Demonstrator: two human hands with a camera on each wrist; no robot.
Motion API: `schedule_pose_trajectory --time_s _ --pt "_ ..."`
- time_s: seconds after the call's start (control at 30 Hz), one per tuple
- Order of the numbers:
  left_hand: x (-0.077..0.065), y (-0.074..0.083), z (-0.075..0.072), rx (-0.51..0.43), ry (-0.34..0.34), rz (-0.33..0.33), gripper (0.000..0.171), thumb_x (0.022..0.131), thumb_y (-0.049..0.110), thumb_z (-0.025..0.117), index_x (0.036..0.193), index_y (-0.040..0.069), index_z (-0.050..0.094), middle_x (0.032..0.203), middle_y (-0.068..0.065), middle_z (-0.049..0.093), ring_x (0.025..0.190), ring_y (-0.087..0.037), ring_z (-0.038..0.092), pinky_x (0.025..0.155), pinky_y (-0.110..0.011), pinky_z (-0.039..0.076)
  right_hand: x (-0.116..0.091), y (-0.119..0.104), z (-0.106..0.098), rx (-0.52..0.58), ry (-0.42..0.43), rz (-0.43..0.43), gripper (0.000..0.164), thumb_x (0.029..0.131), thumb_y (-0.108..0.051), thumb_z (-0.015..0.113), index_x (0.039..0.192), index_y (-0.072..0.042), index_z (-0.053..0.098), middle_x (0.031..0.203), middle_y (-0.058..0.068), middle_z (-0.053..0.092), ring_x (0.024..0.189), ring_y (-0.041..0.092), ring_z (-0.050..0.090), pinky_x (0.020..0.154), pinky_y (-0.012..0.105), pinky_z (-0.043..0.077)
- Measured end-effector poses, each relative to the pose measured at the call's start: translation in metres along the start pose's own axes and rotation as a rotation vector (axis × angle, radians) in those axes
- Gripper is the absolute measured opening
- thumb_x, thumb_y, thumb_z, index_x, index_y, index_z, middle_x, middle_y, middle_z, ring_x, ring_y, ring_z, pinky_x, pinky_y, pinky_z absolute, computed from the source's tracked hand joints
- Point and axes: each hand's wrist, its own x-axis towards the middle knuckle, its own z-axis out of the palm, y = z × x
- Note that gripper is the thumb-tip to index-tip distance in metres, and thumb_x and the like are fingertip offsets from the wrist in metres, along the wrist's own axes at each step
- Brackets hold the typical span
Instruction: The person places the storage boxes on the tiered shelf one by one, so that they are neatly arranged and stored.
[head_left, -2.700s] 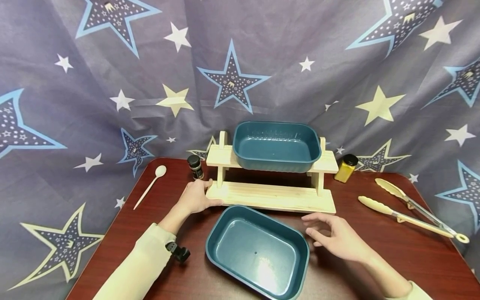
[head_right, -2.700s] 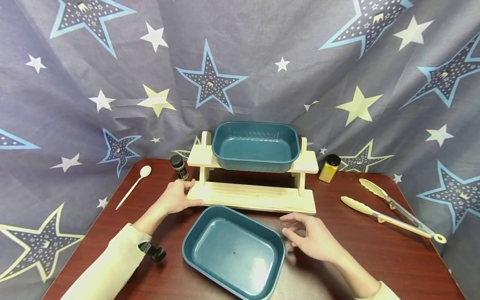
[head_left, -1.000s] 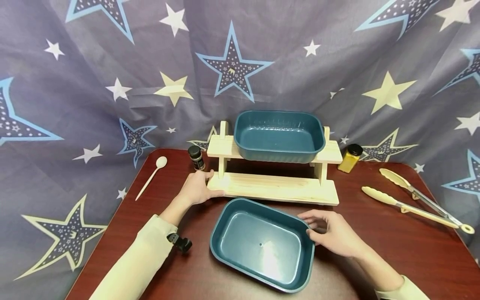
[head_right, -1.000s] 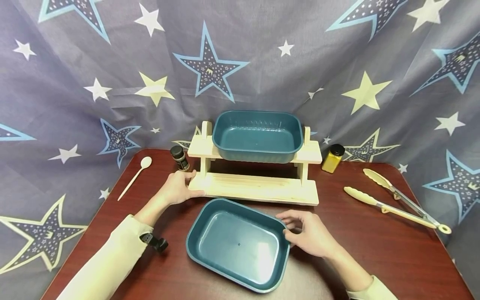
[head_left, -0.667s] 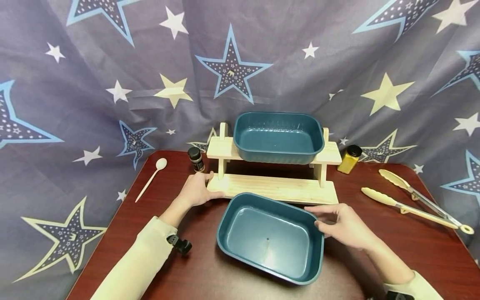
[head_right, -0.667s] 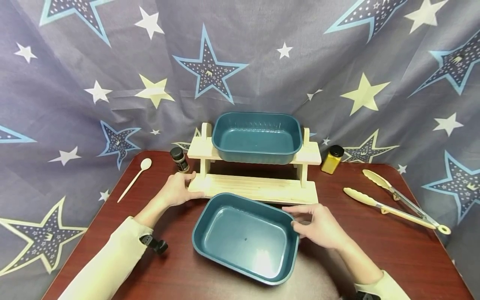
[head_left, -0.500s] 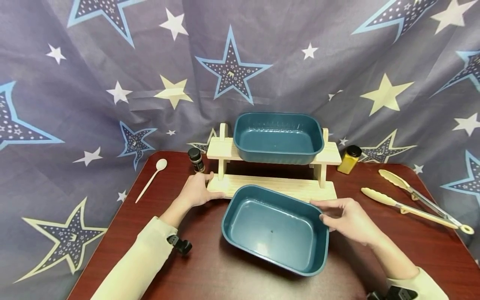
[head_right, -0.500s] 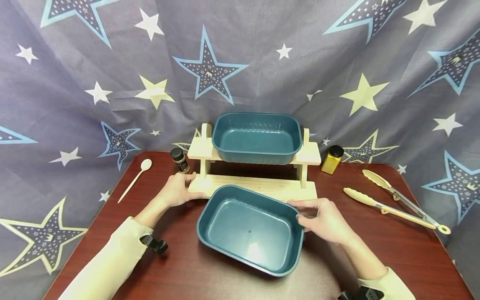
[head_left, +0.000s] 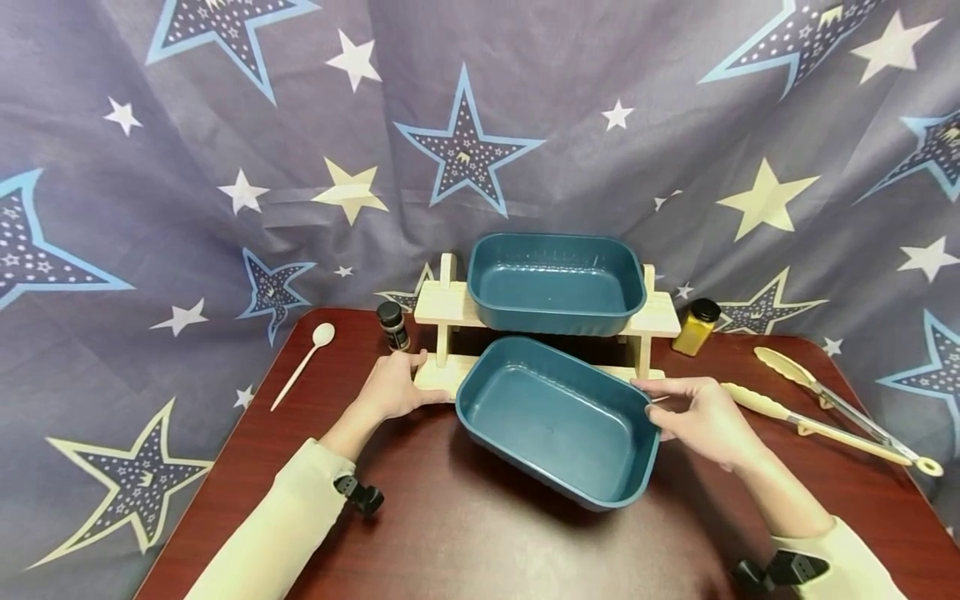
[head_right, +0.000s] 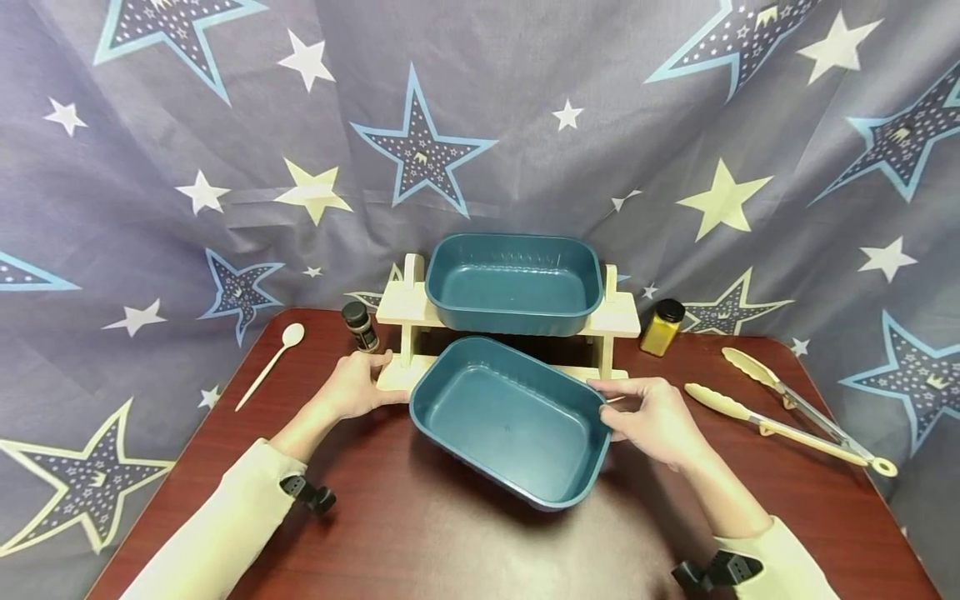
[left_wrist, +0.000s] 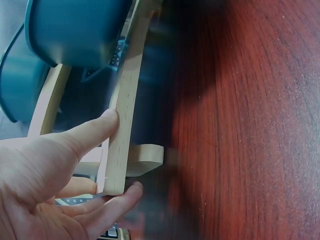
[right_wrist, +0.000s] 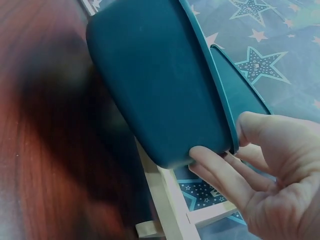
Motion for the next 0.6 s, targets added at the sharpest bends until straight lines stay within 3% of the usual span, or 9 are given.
schedule_pose_trajectory --time_s 0.1,0.33,0.6 --pt "-0.001 0.001 0.001 -0.006 -0.001 -0.001 0.099 0.077 0.056 0.092 0.149 -0.004 0.058 0.15 -0.022 0.062 0.134 -0.048 0.062 0.107 -0.054 0.053 0.004 0.0 0.0 -0.009 0.019 0.006 0.043 0.097 -0.001 0.071 0.139 0.001 0.069 0.137 0.031 0.067 0.072 0.016 0.079 0.067 0.033 0.065" --pt "-0.004 0.0 0.001 -0.002 0.02 0.01 0.094 0.078 0.053 0.092 0.147 -0.004 0.06 0.146 -0.024 0.064 0.128 -0.047 0.066 0.104 -0.054 0.055 0.016 -0.002 0.004 -0.038 0.05 0.002 0.04 0.096 -0.004 0.073 0.136 -0.002 0.072 0.12 0.028 0.076 0.067 0.016 0.079 0.065 0.029 0.064" --pt "-0.007 0.004 -0.001 -0.017 0.034 0.006 0.093 0.077 0.05 0.093 0.148 -0.002 0.06 0.144 -0.023 0.066 0.12 -0.045 0.071 0.099 -0.052 0.057 0.028 -0.008 0.008 0.059 0.052 0.069 0.042 0.096 -0.002 0.07 0.138 0.002 0.069 0.119 0.031 0.075 0.076 0.017 0.081 0.068 0.036 0.065"
